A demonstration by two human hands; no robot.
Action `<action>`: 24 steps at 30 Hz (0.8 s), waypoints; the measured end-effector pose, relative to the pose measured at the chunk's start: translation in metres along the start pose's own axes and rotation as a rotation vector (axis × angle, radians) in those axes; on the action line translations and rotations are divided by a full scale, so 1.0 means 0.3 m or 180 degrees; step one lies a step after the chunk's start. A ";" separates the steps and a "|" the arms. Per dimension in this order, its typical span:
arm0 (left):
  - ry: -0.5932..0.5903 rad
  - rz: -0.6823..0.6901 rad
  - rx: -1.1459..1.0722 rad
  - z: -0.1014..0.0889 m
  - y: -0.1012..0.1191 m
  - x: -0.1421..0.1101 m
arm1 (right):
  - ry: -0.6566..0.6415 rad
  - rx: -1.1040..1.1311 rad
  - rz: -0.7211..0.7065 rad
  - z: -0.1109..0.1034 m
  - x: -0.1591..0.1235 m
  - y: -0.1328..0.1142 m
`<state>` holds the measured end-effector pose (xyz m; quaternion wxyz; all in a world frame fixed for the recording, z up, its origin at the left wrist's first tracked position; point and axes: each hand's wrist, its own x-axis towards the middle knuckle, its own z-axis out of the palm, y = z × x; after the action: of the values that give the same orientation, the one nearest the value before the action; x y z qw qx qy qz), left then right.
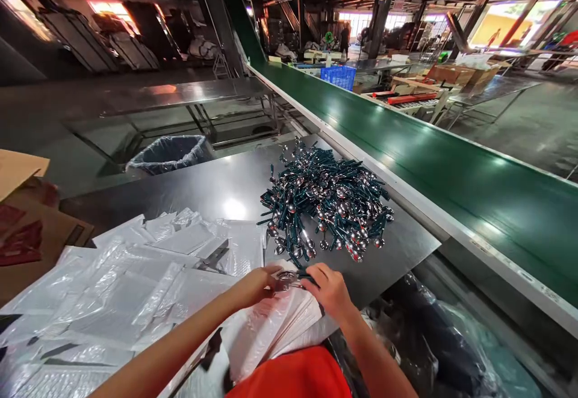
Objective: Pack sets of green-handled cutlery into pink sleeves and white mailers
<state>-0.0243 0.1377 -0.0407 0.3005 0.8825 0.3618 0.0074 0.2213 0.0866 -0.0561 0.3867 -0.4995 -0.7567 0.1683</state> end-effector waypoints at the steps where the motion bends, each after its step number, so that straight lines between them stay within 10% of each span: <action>1: 0.0034 0.0011 -0.0031 -0.006 0.019 -0.010 | -0.0225 -0.0104 -0.0243 -0.010 0.014 -0.017; 8: 0.0741 0.0179 -0.0229 -0.052 0.205 -0.069 | -0.1060 -0.0617 -0.0565 -0.042 0.137 -0.207; 15: 0.2960 0.0714 0.0553 -0.144 0.281 -0.209 | 0.0476 0.0327 -0.0256 -0.145 0.149 -0.269; 20: 0.3080 0.1059 0.0607 -0.182 0.310 -0.234 | -0.0361 0.1774 0.0687 -0.032 0.126 -0.255; 24: 0.3514 0.0821 0.0660 -0.134 0.253 -0.225 | 0.0184 0.2218 0.1011 0.073 0.115 -0.289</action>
<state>-0.0353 0.0730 0.0468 -0.0242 0.8097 0.3533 0.4680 0.1436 0.0817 -0.0003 0.5236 -0.4537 -0.5561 0.4591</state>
